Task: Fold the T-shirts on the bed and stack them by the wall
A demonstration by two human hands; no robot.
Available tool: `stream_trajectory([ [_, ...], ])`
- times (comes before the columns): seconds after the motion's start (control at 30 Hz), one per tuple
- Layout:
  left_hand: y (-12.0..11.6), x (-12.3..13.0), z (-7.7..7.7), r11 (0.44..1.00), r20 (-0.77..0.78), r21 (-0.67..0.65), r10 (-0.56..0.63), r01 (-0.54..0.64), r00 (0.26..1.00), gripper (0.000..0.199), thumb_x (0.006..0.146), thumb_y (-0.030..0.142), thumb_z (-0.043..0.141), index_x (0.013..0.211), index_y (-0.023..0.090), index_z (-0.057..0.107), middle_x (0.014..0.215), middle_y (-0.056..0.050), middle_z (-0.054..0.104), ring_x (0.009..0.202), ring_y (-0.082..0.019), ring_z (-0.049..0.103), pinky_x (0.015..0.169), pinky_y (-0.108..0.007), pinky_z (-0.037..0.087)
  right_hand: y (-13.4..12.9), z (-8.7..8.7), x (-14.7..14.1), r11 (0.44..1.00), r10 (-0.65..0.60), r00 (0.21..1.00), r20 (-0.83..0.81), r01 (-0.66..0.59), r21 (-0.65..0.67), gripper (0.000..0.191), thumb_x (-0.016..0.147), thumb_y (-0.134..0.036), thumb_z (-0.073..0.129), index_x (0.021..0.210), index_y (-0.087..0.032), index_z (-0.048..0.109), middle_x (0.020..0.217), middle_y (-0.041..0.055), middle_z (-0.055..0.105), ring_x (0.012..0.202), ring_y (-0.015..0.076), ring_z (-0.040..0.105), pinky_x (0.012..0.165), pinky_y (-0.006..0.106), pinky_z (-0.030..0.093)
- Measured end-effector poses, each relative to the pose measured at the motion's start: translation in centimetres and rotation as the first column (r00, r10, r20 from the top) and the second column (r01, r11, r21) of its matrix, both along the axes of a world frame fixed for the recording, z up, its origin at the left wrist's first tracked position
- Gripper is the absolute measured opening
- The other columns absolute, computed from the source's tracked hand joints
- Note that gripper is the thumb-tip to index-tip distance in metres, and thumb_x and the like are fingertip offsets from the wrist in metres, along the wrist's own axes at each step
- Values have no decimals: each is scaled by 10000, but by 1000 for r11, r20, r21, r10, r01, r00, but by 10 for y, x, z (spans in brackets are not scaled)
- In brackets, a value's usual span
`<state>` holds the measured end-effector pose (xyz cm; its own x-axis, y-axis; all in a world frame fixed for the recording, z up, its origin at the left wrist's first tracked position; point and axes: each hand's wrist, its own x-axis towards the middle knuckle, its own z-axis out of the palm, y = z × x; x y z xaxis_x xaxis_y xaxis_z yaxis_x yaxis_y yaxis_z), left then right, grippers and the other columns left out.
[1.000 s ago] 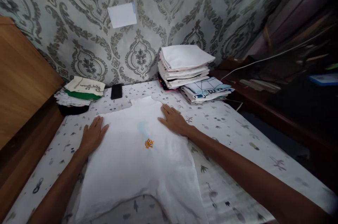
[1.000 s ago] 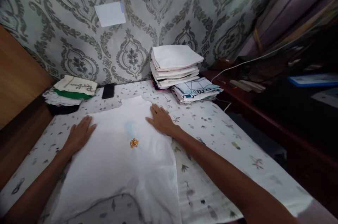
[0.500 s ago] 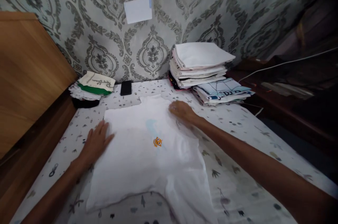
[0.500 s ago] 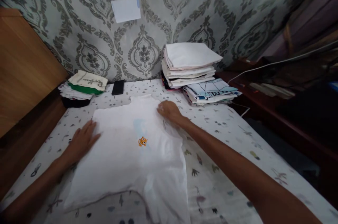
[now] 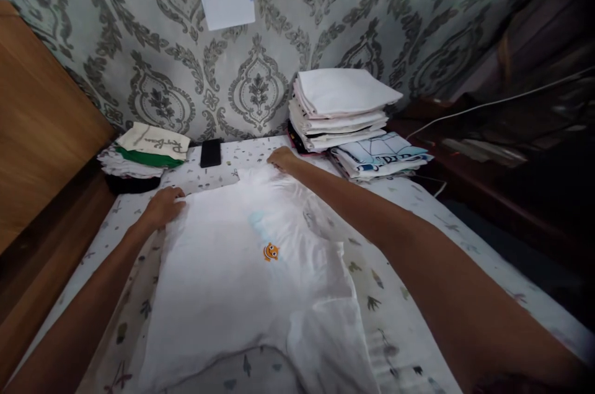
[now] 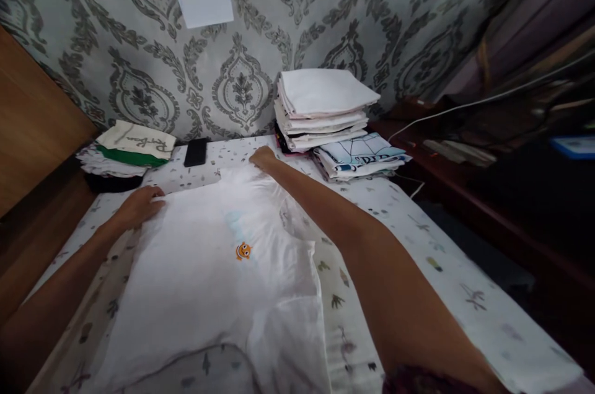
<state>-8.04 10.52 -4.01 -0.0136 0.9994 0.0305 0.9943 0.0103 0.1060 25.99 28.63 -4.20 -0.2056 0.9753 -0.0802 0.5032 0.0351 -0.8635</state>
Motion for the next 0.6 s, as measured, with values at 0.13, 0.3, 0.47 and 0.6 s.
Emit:
stream_trajectory([
  [0.13, -16, 7, 11, 990, 70, 123, -74, 65, 995, 224, 784, 372, 466, 874, 211, 593, 904, -73, 644, 889, -256, 615, 797, -352, 479, -18, 11, 12, 989, -122, 968, -220, 99, -113, 254, 790, -103, 669, 691, -212, 462, 438, -96, 414, 403, 72, 466, 409, 160, 347],
  [0.3, -54, 26, 29, 984, 86, 176, -47, 31, 995, 181, 798, 350, 417, 872, 228, 528, 888, -58, 651, 787, -238, 609, 701, -346, 462, -64, 30, 41, 984, -135, 826, -547, 49, -169, 306, 728, -31, 695, 811, -213, 462, 604, -66, 557, 624, 105, 670, 536, 159, 494],
  [0.47, -92, 38, 26, 970, -29, 188, -154, 157, 988, 211, 834, 294, 356, 883, 226, 550, 957, -90, 679, 905, -271, 634, 822, -401, 478, -140, 15, 81, 990, -34, 739, -673, -66, -124, 314, 668, -93, 750, 946, -183, 635, 635, -62, 581, 699, 137, 704, 630, 210, 544],
  [0.6, -107, 35, 8, 967, -48, 169, -183, 189, 982, 240, 863, 287, 355, 905, 221, 582, 1017, -115, 706, 956, -291, 642, 841, -418, 486, -198, -14, 102, 989, 7, 856, -517, -81, -121, 206, 654, -213, 770, 837, -183, 680, 672, -15, 675, 597, 113, 621, 589, 231, 495],
])
